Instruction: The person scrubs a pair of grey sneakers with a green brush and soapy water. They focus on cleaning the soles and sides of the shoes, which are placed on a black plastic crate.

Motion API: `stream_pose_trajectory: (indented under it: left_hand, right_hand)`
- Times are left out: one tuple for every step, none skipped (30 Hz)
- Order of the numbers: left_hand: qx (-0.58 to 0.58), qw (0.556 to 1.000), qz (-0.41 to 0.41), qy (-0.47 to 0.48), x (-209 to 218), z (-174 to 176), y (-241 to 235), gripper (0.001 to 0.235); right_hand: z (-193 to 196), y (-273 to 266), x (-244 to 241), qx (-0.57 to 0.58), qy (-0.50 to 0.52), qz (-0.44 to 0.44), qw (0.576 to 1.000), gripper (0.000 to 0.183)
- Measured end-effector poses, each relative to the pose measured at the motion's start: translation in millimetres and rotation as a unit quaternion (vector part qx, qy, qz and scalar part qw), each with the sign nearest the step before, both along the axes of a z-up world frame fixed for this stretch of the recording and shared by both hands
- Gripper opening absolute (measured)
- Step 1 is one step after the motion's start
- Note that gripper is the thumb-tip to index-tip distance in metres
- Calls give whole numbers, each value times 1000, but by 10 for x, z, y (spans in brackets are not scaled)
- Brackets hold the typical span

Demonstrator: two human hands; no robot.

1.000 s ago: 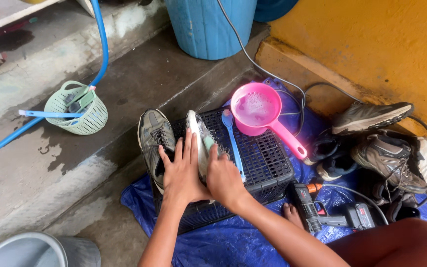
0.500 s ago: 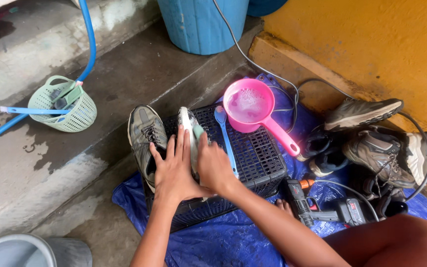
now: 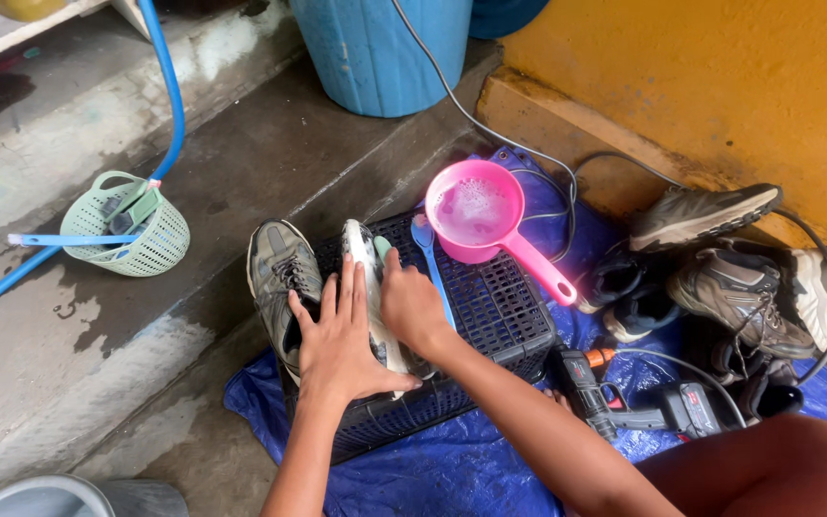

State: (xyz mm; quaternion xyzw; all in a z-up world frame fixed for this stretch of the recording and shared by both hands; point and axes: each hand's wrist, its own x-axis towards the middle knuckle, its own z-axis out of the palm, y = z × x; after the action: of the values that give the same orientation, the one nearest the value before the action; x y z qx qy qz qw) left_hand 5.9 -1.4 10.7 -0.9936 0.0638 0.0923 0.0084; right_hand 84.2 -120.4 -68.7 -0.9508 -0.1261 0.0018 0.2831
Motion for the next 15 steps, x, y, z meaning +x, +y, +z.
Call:
stream_pose_trajectory:
  left_hand:
    - [1,1000,-2,1,-7,-18,-2,179]
    - [-12,1000,-1,-4,-4,-30,8,180]
    - [-25,1000,0,-8,1,-40,20,180]
    - [-22,1000,-3,-9,-14,-5,6,180]
    - [7,1000,1,-2,-27,29,-10,176]
    - [35,999,5,3,-34,55,-43,173]
    - [36,999,3,1,7,88,-23,173]
    - [18,1000,3,5,-17,94,-22,176]
    - [1,1000,4,8,-40,98,-20,179]
    - [0,1000,2,12,-29,71,-14,179]
    - [2,1000,3,19,-19,50,-8,180]
    - [4,1000,5,23,7,40,-3,182]
    - [4,1000,4,22,8,39,-23,182]
    - [0,1000,7,23,5,38,-22,183]
    - [-5,1000,11,23,3,38,-15,185]
  right_hand:
    - [-78,-18,-2,1,1,-2,1000,56]
    - [-149,-21,9,-25,9,0,1000,58]
    - [-219,-21,21,-50,17,1,999,60]
    - [-11,-48,-230,-47,17,-1,999,60]
    - [195,-74,-479,-73,19,12,997,63]
    - [398,-120,-721,-100,20,25,995,66]
    - [384,-114,-599,-98,19,22,995,66]
    - [347,-128,-543,-69,32,29,997,65]
    - [306,-142,-488,-40,46,35,998,64]
    - [112,-117,-291,-40,49,33,997,64]
    - [-78,-93,-97,-26,53,19,998,62]
    - [-253,-71,122,-12,52,5,999,60]
    - [-319,-145,81,-13,52,3,999,60]
    - [-390,-193,37,-23,58,19,998,58]
    - [-459,-234,-5,-34,64,35,997,56]
